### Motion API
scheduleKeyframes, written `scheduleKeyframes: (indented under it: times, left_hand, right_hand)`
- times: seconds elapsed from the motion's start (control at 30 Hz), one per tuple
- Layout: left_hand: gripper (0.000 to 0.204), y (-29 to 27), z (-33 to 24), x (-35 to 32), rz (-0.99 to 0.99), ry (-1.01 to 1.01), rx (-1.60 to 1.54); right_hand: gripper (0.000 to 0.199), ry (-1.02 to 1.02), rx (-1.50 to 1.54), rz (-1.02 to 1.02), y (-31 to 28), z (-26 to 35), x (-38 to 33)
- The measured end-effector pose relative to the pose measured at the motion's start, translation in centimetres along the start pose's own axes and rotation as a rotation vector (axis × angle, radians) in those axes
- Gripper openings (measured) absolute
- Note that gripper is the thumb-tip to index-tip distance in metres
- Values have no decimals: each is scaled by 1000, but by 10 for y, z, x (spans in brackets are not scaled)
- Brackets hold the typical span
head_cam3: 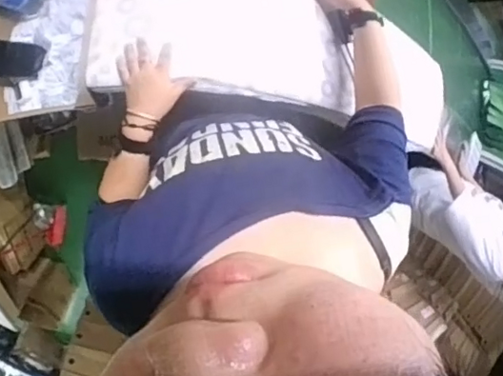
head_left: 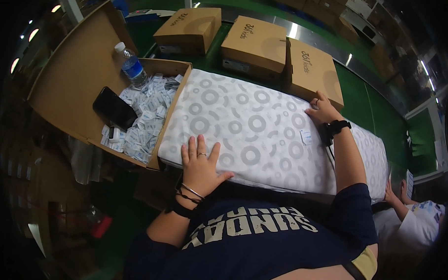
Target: Pack shoes into boxes at a shoe manufacturing facility.
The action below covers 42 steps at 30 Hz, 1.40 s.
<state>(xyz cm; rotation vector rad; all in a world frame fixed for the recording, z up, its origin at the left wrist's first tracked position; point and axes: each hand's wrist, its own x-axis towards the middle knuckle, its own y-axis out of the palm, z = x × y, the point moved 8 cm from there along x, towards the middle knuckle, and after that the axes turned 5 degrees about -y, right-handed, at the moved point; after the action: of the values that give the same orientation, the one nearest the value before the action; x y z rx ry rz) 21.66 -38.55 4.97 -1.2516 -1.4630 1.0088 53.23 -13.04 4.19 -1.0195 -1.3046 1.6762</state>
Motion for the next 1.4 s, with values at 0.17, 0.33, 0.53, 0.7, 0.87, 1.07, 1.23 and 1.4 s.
scheduleKeyframes:
  times: [0.17, 0.33, 0.53, 0.7, 0.87, 1.07, 1.23, 1.4]
  left_hand:
    - [80, 1, -2, 2, 24, 29, -7]
    - [79, 3, 3, 5, 86, 24, 22]
    - [65, -76, -20, 20, 6, 312, -694]
    - [40, -190, -64, -7, -37, 1150, -1189]
    - [39, -220, -99, -14, 238, 1445, -1550]
    - [50, -236, -143, 8, 224, 1345, -1591]
    - [51, -232, -154, 14, 496, 1392, -1591]
    - [52, -209, -133, -9, -1223, 1416, -1992]
  right_hand:
    - [41, 19, 131, -268, -29, 13, -31]
    - [51, -6, 148, -765, -61, 26, -131]
    - [58, 237, 208, -612, 3, -19, -239]
    - [48, 270, -79, -543, 22, -6, -255]
    - [29, 258, 15, -757, 22, -10, -267]
    - [19, 224, 32, -909, 15, -10, -276]
    - [18, 187, 57, -934, 13, -7, -273]
    - [18, 161, 89, -957, 11, -4, -273]
